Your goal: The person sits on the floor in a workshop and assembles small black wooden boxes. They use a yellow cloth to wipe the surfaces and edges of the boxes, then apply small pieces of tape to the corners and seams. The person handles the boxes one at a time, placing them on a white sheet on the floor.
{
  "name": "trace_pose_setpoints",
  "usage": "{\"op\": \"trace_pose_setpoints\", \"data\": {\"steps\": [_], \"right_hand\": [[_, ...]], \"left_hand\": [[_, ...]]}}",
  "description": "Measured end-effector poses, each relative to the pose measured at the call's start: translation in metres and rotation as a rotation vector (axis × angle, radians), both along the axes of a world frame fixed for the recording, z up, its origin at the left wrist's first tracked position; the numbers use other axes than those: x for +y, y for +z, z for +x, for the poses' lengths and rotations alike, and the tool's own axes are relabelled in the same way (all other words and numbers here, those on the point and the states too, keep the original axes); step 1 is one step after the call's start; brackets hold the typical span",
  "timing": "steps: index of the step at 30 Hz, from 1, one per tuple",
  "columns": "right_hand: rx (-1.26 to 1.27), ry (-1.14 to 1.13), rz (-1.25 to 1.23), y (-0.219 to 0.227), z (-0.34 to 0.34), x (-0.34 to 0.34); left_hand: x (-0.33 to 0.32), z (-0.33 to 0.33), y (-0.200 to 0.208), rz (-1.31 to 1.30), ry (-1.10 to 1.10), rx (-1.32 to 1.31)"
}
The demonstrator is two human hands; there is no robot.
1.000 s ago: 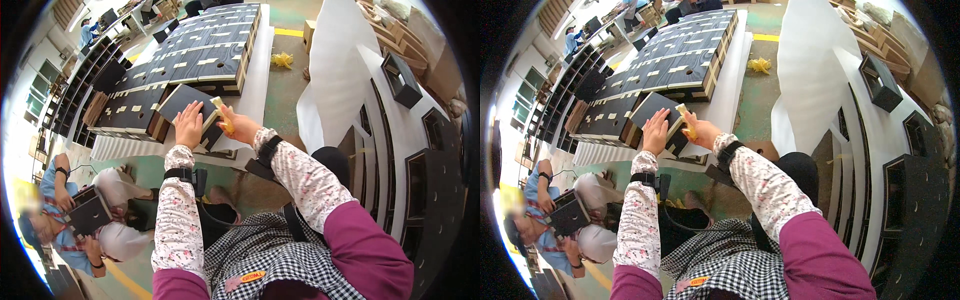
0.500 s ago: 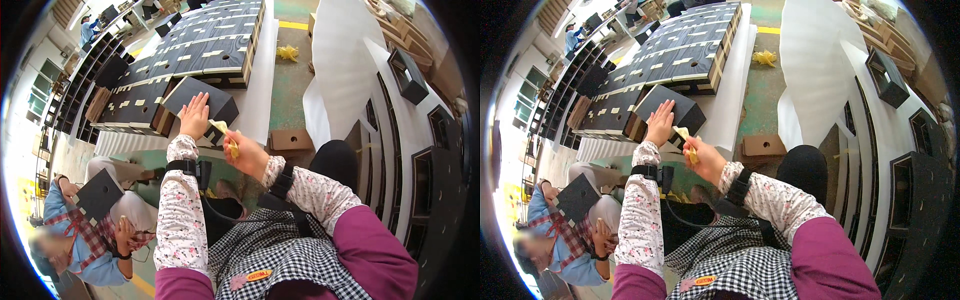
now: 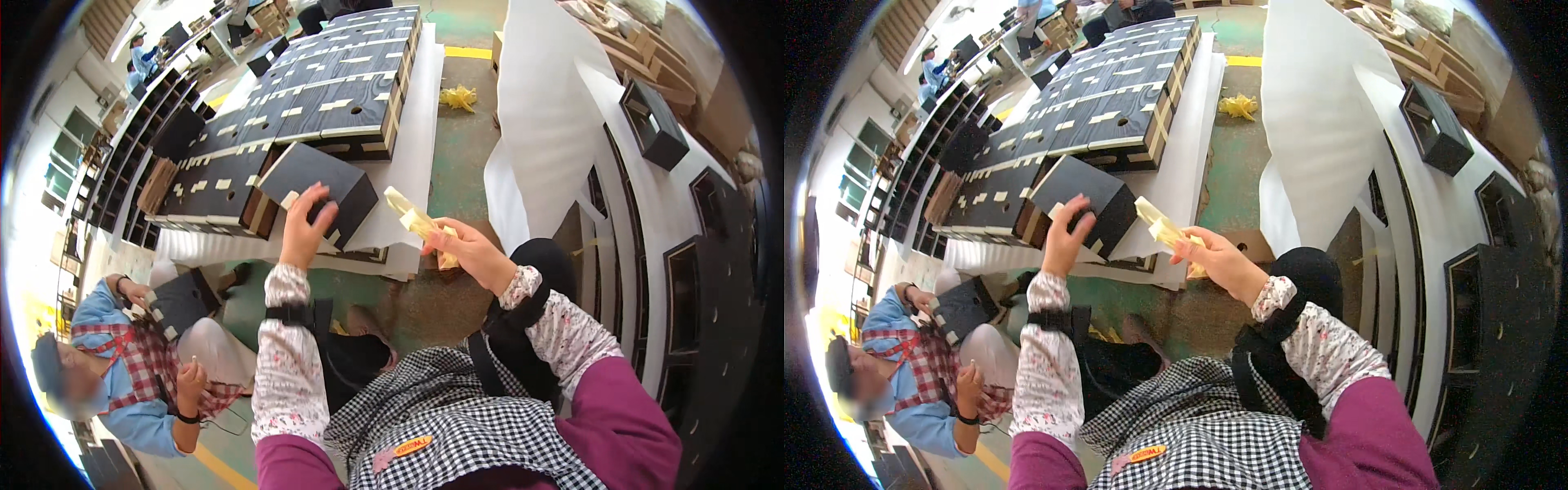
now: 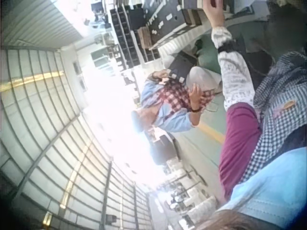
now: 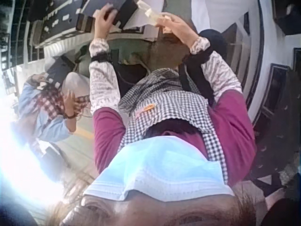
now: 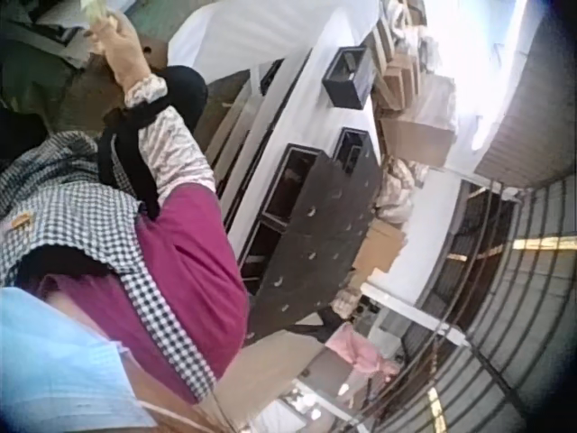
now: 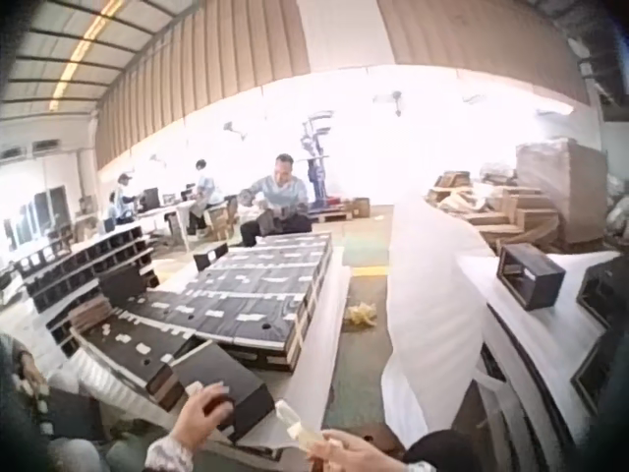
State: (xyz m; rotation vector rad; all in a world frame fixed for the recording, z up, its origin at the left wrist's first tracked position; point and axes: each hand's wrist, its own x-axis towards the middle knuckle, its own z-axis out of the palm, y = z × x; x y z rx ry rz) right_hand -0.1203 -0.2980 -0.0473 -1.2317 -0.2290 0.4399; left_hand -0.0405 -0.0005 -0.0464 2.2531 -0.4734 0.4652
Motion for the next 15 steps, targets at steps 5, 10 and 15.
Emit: {"op": "trace_pose_setpoints", "data": {"steps": [5,10,15], "right_hand": [[0.03,0.048,-0.124,-0.009,0.016,0.011],[0.066,0.037,-0.11,-0.011,0.04,0.027],[0.104,0.018,-0.14,-0.002,0.043,0.037]], "left_hand": [[0.0,-0.024,0.01,0.177,0.092,-0.009],[-0.003,-0.023,0.004,0.153,0.104,-0.093],[-0.003,-0.025,0.0,0.177,0.111,-0.155]]}}
